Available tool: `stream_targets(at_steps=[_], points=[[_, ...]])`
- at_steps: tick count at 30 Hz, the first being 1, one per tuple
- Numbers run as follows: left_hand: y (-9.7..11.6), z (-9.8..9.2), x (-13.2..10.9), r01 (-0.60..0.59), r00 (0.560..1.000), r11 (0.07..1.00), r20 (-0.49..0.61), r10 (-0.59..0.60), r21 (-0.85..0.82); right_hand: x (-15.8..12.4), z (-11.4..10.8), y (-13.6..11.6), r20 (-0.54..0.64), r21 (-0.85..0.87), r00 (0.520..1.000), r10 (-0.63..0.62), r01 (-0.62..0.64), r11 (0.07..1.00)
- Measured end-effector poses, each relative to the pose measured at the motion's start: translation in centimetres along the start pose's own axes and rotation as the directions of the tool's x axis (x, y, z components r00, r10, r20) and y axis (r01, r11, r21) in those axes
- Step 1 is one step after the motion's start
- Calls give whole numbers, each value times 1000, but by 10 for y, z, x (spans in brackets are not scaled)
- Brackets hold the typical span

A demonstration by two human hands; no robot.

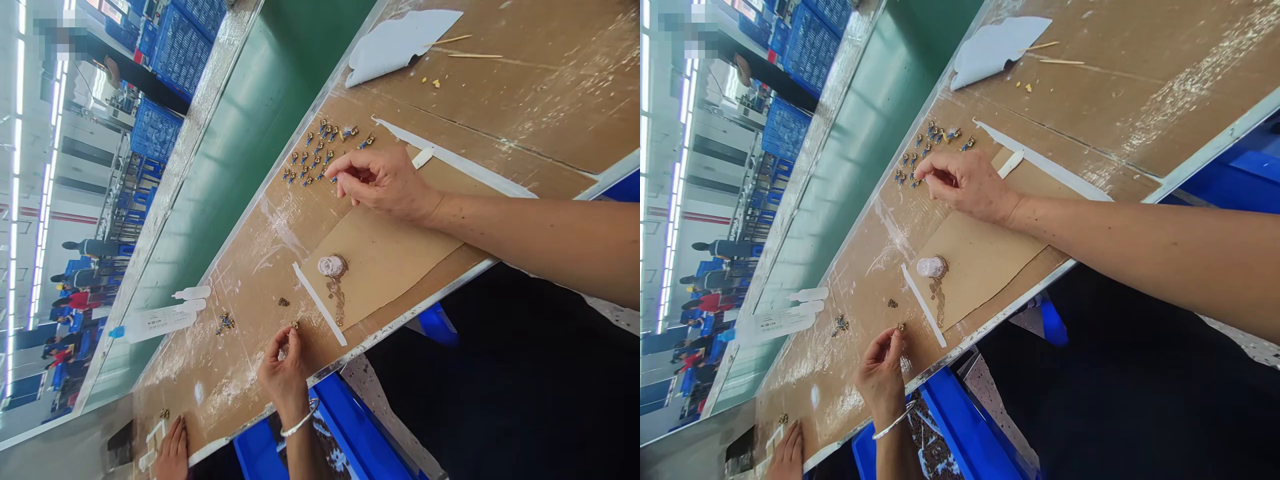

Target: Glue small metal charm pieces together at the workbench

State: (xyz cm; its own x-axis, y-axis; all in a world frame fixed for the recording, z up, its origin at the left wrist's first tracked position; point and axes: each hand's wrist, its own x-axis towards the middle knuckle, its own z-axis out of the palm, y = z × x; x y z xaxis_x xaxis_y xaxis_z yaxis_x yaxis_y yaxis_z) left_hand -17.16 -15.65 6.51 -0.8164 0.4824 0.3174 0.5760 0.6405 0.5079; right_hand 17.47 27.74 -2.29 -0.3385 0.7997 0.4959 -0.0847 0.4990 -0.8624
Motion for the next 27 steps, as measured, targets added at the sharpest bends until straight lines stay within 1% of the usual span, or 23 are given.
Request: stream_targets(at_steps=[4,8,15,18,21,24,26,27], points=[[4,2,-6,-25,1000,1000,-1,25,7,0,0,-1,6,2,1000,-2,2,1000],[18,5,-8,-49,999,999,21,49,-3,0,0,0,7,3,1000,-11,11,1000],[52,10,6,-83,991,996,105,87,-42,1,-2,-1,18,4,1000,5,-5,1000],[59,11,8,-91,988,995,123,97,-51,2,-2,-1,12,7,1000,-6,6,1000],[59,8,11,-84,988,995,127,91,-55,2,-1,-1,8,-13,1000,-15,15,1000],[62,0,14,-65,991,997,111,70,-48,2,-1,0,2,-32,999,-36,36,999],[70,-3,7,-49,997,998,56,52,-41,3,-2,0,-25,-59,997,-79,78,995],[78,0,-2,-36,999,998,19,37,-49,3,-3,-1,-47,-78,993,-113,109,991]])
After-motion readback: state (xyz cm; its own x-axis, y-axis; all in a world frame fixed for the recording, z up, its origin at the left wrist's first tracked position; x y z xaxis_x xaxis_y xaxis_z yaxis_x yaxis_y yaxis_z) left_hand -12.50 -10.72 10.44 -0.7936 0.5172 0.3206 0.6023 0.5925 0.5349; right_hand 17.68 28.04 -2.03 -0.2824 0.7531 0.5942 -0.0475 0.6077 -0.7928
